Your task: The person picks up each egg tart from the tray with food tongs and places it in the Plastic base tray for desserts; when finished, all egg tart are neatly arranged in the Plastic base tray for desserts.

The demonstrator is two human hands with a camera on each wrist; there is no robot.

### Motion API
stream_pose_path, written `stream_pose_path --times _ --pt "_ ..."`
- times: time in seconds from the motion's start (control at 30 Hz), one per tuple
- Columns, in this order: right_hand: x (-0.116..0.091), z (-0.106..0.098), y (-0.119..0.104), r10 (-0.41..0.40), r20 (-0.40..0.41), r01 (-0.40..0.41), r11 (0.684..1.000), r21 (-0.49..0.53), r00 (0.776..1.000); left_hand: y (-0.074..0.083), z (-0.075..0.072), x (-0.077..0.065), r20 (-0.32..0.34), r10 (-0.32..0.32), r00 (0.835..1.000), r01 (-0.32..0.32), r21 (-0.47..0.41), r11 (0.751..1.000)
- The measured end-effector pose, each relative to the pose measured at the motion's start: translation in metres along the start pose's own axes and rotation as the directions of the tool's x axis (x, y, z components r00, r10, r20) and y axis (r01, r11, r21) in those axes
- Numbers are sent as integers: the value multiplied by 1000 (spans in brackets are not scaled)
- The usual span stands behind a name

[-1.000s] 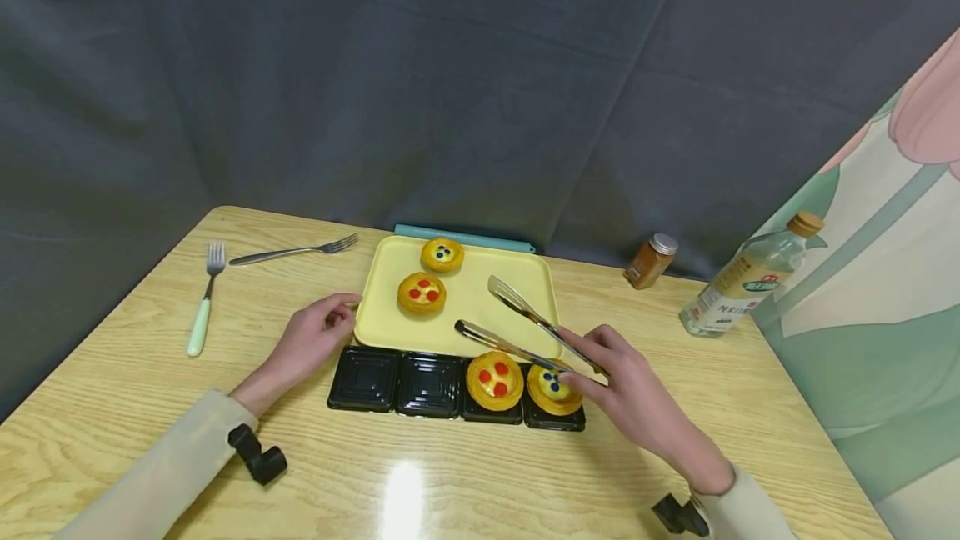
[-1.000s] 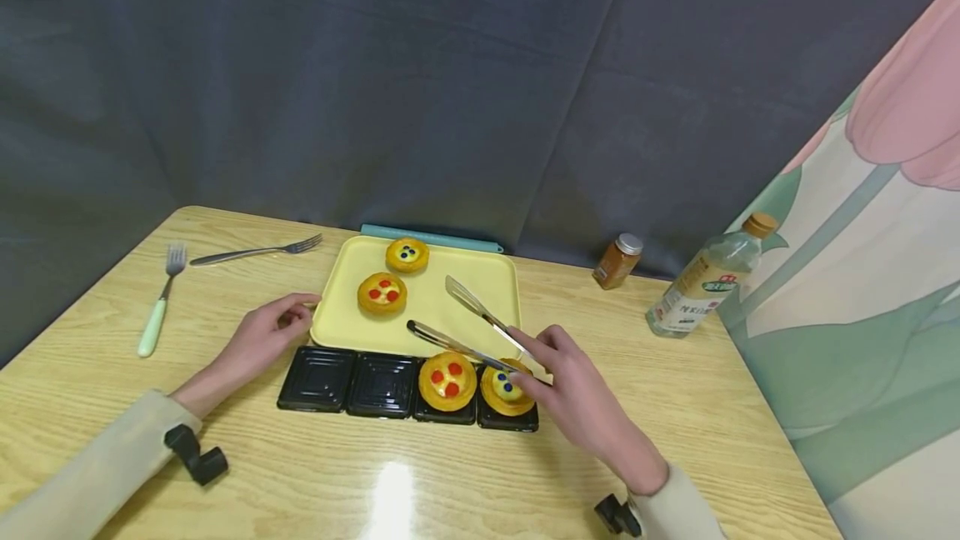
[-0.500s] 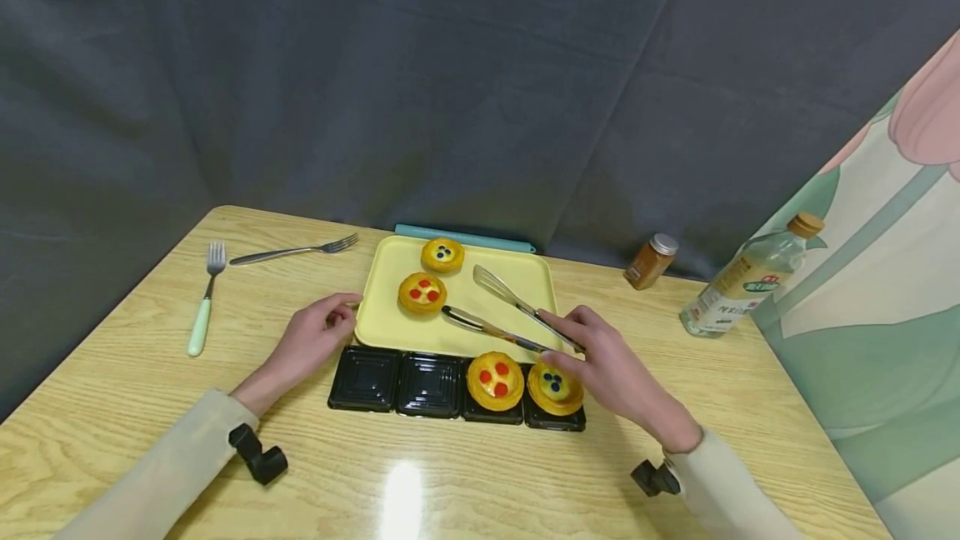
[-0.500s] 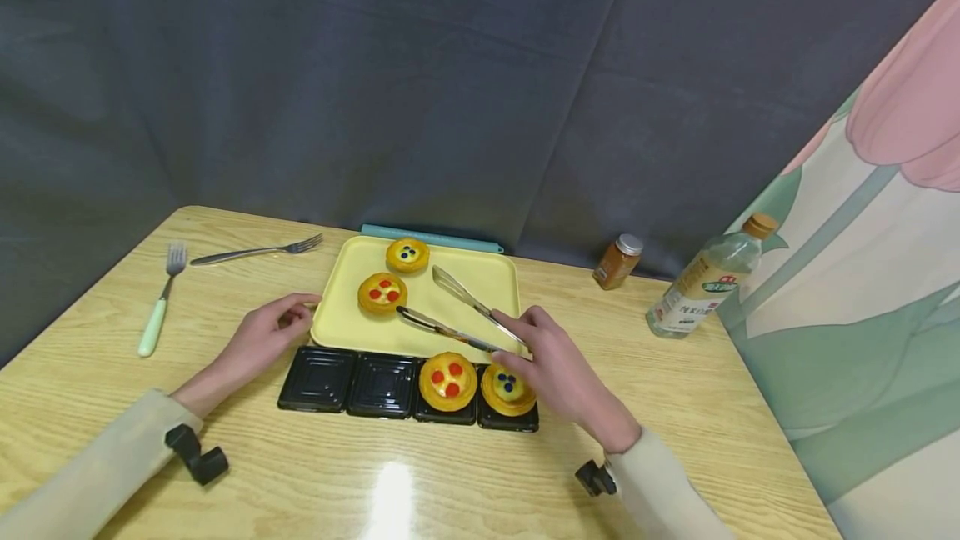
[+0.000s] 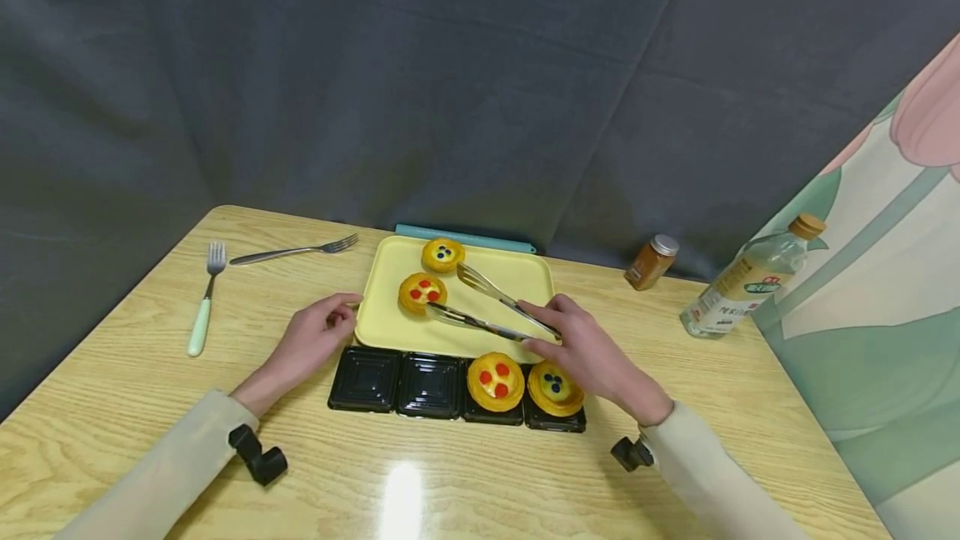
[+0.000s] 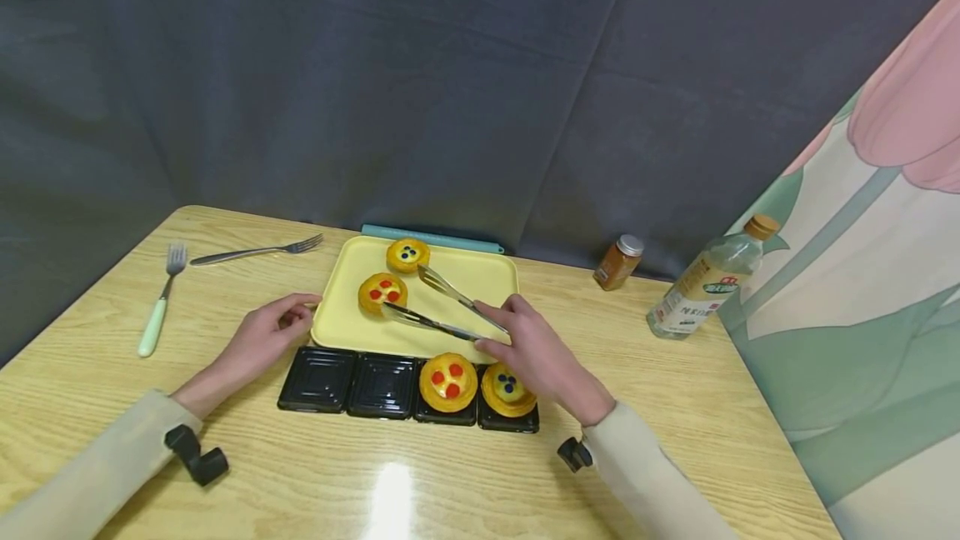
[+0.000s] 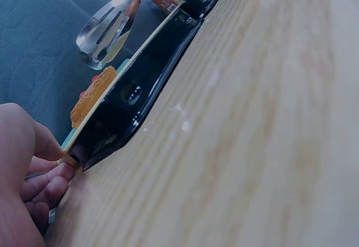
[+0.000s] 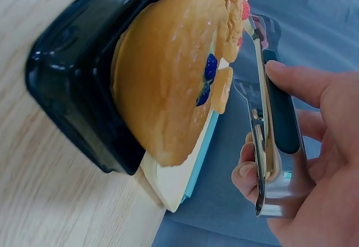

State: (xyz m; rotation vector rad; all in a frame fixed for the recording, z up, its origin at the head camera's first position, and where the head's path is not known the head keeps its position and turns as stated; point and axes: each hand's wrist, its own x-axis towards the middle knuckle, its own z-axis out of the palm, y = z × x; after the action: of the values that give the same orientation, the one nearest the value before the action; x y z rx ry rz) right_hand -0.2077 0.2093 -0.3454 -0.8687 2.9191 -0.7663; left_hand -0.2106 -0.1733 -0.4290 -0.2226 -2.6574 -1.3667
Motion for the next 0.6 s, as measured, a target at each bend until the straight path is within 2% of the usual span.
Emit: stream_pose_path --times 0.6 --pt "18 8 -6 14 72 -13 1000 -16 997 -1 1 1 -1 3 1000 -3 -6 1000"
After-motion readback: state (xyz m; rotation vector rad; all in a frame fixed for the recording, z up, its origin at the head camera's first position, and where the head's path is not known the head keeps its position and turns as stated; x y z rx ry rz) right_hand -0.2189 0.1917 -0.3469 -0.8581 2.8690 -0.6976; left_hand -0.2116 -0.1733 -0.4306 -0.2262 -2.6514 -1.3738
